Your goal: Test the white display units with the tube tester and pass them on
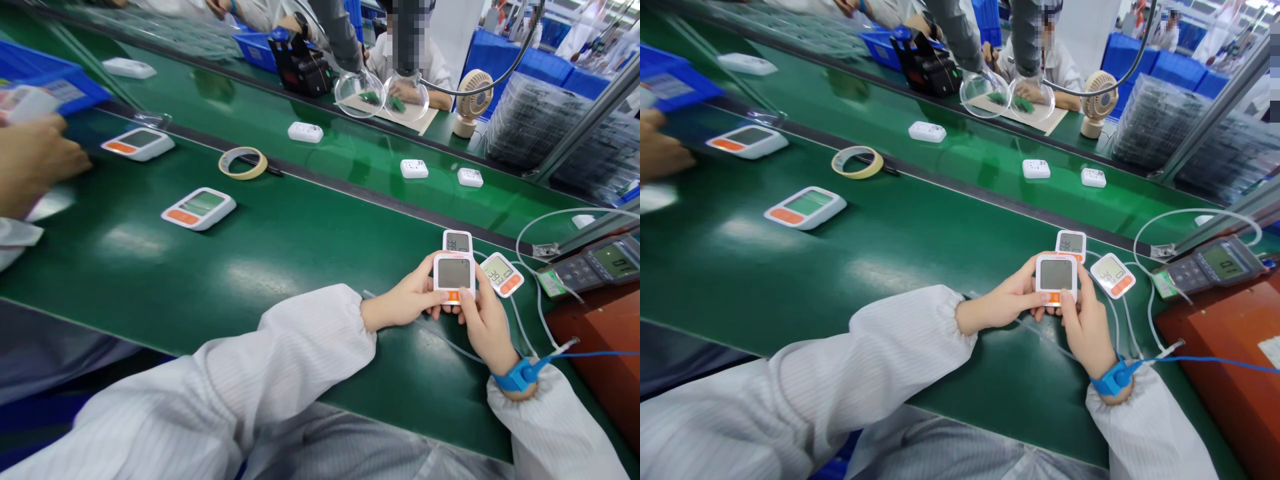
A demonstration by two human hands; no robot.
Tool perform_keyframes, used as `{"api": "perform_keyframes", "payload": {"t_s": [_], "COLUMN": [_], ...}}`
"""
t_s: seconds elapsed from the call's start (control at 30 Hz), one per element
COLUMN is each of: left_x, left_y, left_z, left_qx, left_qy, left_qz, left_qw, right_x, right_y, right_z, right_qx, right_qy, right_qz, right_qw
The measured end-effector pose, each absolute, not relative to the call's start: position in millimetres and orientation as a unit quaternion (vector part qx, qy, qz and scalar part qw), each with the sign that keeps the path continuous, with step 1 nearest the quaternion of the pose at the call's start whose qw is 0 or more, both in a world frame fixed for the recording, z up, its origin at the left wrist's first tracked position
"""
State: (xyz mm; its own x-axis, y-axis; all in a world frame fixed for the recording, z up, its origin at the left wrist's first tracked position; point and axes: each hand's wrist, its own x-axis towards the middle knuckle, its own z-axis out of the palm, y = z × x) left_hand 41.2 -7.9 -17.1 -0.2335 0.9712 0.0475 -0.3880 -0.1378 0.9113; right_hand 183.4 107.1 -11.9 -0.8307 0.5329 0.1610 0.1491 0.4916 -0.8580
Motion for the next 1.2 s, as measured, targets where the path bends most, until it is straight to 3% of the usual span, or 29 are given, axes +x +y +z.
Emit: {"api": "perform_keyframes", "payload": {"t_s": [1.2], "left_x": [41.8], "left_y": [-7.8], "left_z": [-15.7], "left_qx": [0.353], "left_qy": [0.422], "left_qz": [0.664], "left_qw": [0.506], "right_x": [183.7], "right_y": [107.7], "right_z": [-9.1], "right_qx": [-0.228], "right_qy": [-0.842], "right_qz": [0.455], "right_qw": [0.179]}}
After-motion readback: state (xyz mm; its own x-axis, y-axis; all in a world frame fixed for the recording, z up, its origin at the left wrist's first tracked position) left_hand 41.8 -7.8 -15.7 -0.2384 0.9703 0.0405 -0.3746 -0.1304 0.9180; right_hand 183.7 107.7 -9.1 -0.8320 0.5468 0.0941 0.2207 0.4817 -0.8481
